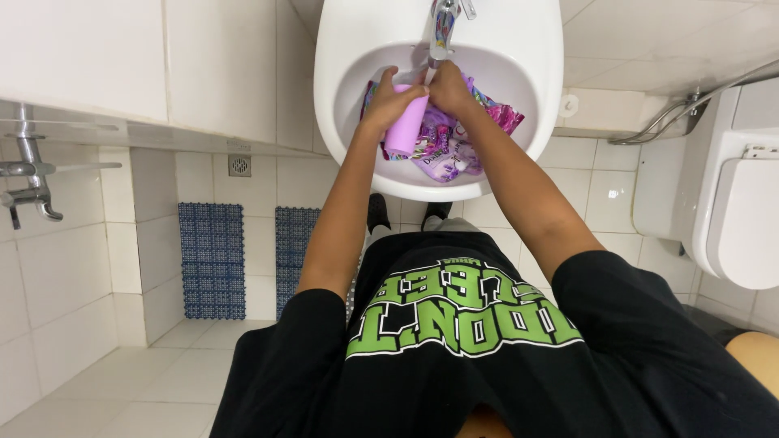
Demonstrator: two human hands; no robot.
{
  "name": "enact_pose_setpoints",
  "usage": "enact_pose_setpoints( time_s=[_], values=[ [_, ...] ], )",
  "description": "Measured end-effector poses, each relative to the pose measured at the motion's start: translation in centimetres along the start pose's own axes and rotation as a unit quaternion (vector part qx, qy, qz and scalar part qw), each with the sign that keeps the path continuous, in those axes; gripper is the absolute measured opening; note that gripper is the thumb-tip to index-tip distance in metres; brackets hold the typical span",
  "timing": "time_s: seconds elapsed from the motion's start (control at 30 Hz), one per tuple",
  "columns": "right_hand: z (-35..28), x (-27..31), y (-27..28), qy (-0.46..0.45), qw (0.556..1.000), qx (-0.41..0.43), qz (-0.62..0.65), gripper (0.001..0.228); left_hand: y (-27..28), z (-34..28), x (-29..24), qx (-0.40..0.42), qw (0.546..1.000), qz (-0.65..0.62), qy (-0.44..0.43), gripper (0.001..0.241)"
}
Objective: The person rinses several laundry detergent and softener sachets in a sink filled with water, moving them around and turning them over before setting one aside.
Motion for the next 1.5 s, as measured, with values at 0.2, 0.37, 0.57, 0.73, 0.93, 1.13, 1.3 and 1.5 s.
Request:
enact_pose_setpoints(
  time_s=[0.2, 0.37, 0.57, 0.73, 0.93, 1.13, 1.3, 1.5],
  values=[
    [-2.6, 5.8, 4.1, -0.032, 0.989, -0.011, -0.142, 0.008, -1.5, 0.9, -0.9, 0.034, 0.995, 0.041, -0.087, 0.101],
    [-4.2, 10.4, 7.4, -0.02, 0.987, -0.06, -0.151, 0.007, -2.9, 3.0, -0.3, 0.029, 0.986, 0.018, -0.165, 0.096],
    [-5.6, 16.2, 8.9, -0.001, 0.981, -0.12, -0.154, 0.015, -2.6, 1.8, -0.7, 0.047, 0.978, -0.027, -0.202, 0.096],
    [-5.1, 17.4, 7.8, 0.117, 0.963, -0.171, -0.17, 0.017, -2.2, 1.4, -0.3, 0.051, 0.972, -0.04, -0.225, 0.1],
    [-3.8, 16.2, 6.9, 0.156, 0.93, -0.219, -0.249, 0.025, -1.9, 0.6, -0.8, 0.013, 0.967, 0.007, -0.254, 0.102],
    [-2.6, 16.1, 4.2, 0.104, 0.95, -0.198, -0.218, 0.016, -0.3, -1.8, -2.2, -0.009, 0.979, 0.036, -0.199, 0.099],
    [-3.4, 12.9, 4.7, 0.152, 0.966, -0.199, -0.064, 0.025, 0.3, -2.8, -2.8, 0.025, 0.996, 0.036, -0.083, 0.093],
    [-12.4, 14.7, -0.2, -0.143, 0.983, -0.11, -0.011, 0.056, -1.9, -1.4, -0.5, 0.036, 0.997, -0.061, -0.002, 0.076]
  ],
)
Point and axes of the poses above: each hand's wrist, its own z-axis towards the middle knuckle, its own y-axis out of the back of the hand, x = y × z, the point moved 1 cm from there along z, towards the middle knuckle, and after that the axes turned 2 degrees about -z, right-handed, at the moved point
